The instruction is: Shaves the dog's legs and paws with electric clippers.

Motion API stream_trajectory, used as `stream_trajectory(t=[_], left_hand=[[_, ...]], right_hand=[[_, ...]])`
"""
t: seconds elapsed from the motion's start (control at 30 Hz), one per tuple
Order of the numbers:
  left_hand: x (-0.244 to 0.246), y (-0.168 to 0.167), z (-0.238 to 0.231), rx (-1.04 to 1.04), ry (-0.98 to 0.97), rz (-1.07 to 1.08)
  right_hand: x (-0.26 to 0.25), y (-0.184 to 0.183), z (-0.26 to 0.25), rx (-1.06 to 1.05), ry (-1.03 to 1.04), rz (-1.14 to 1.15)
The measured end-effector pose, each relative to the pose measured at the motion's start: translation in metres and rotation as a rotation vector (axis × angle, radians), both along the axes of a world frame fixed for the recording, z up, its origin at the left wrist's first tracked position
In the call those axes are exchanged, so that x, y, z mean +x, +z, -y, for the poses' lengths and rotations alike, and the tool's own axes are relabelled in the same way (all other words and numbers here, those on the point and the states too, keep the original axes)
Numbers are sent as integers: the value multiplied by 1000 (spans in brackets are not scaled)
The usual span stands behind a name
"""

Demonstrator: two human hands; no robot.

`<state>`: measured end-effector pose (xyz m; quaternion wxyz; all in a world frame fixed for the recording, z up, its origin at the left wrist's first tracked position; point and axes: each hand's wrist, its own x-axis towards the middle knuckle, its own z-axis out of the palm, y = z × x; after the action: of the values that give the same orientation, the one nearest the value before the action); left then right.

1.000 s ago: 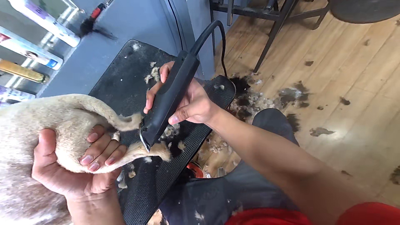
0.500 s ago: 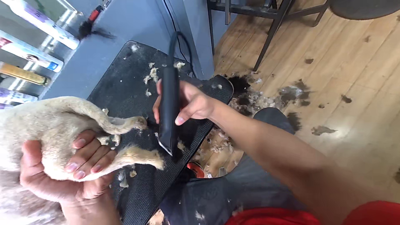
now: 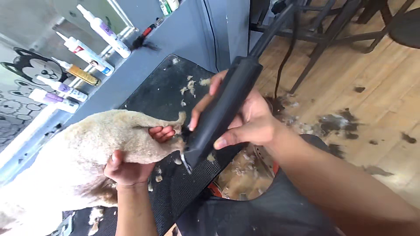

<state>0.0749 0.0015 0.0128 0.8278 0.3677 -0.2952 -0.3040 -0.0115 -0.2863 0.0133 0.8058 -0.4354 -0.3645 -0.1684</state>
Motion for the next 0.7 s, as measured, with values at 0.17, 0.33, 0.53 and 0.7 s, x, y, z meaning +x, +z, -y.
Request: stream_trajectory(t=[0.17,0.33,0.53,0.7], left_hand=[[1,-11,3,-67,106,103],[-2,-13,10,-69,194,122],[-2,-3,20,-52,201,100],[-1,-4,26,-42,159,117]], right_hand=[[29,30,-34,-98,-64,102],[45,29,-27,-32,37,131],[47,32,-27,-230,-92,140],[46,44,-21,-518,-211,170]])
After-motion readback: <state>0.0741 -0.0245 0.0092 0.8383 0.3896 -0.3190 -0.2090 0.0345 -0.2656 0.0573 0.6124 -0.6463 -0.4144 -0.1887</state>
